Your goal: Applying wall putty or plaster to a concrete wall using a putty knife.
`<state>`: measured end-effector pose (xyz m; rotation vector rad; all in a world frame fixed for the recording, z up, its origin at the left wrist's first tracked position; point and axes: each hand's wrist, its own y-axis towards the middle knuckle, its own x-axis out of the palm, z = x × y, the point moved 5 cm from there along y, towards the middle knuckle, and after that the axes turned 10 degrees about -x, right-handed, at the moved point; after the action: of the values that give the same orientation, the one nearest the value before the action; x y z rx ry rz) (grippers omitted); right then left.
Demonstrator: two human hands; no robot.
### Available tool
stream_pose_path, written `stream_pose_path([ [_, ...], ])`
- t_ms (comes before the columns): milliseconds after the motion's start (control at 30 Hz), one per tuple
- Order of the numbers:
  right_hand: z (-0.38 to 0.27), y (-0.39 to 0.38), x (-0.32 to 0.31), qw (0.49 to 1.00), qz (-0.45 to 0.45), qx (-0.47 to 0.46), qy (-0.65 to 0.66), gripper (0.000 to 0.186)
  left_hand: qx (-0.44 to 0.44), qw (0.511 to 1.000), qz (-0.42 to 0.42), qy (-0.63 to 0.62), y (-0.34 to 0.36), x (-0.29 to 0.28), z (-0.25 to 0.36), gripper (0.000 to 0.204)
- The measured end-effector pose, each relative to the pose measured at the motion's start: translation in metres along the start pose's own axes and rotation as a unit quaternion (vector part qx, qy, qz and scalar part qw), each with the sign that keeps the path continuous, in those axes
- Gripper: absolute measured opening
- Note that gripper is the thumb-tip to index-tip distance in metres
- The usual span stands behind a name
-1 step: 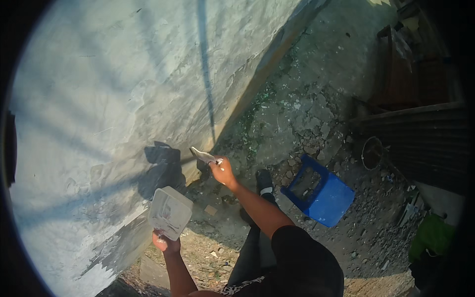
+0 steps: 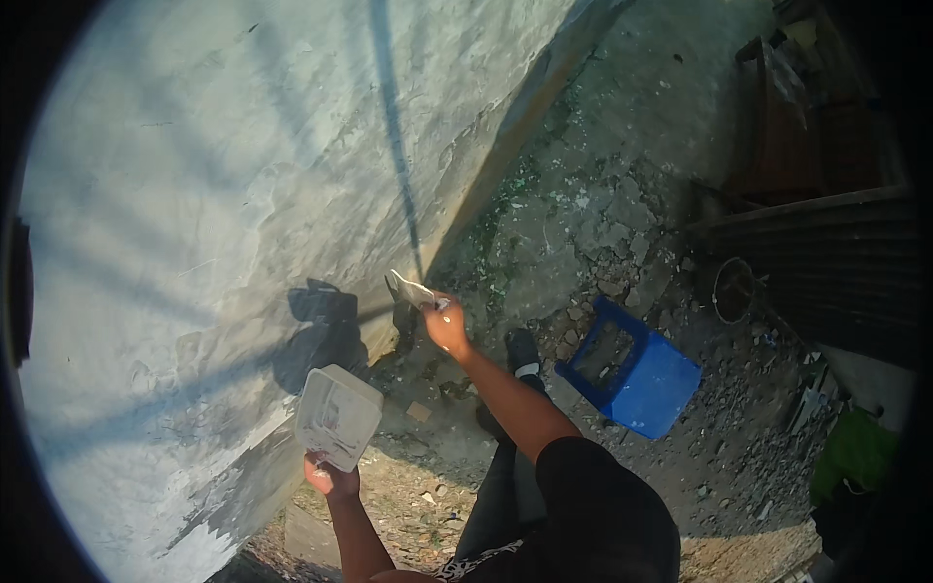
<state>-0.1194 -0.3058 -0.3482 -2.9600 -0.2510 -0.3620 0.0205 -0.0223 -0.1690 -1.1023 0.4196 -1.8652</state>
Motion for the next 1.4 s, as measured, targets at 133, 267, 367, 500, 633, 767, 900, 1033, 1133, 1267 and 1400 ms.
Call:
stream_pose_path([
  [133,0.005,0.073,-0.029,0.981,0.18,-0.046,0.059,0.011,-0.009,0.999,0.006,0.048,0.009,0.025,-0.022,0.07],
  [267,-0.02,0.084,0.038,0.96,0.186,-0.182,-0.103,0.046,-0.033,0.998,0.023,0.044,0.011,0.023,-0.031,0.071],
  [367,-0.025,0.018,0.087,0.965,0.114,-0.192,-0.134,0.043,-0.036,0.996,0.001,0.082,0.016,0.014,-0.018,0.071],
  [500,0.0,-0.04,0.064,0.987,-0.071,-0.127,-0.065,0.036,-0.007,0.996,0.03,0.082,0.024,0.011,-0.011,0.06],
  [633,0.027,-0.012,0.015,0.99,-0.103,-0.016,-0.09,0.029,0.007,0.996,-0.006,0.084,0.03,0.05,-0.021,0.07],
  [767,0.029,0.085,-0.047,0.982,0.183,-0.022,0.04,0.011,-0.01,0.994,0.001,0.107,0.03,0.059,-0.036,0.073],
  [900,0.014,0.129,-0.038,0.986,0.165,0.036,0.003,0.021,-0.002,0.993,-0.014,0.117,0.013,0.041,-0.022,0.071],
  [1033,-0.005,0.112,0.003,0.976,0.194,-0.091,-0.044,0.04,0.021,0.995,0.036,0.091,0.009,0.01,-0.025,0.064],
  [1133,-0.028,0.055,0.058,0.972,0.158,-0.159,-0.07,0.039,0.038,0.997,0.053,0.049,0.002,-0.024,-0.009,0.058],
  [1267,-0.046,-0.027,0.082,0.959,0.118,-0.25,-0.062,0.04,0.05,0.996,0.064,-0.032,-0.007,-0.048,0.01,0.048],
  [1400,-0.034,-0.047,0.072,0.979,-0.089,-0.167,-0.077,0.042,0.092,0.994,0.0,0.056,-0.02,-0.052,0.028,0.047],
])
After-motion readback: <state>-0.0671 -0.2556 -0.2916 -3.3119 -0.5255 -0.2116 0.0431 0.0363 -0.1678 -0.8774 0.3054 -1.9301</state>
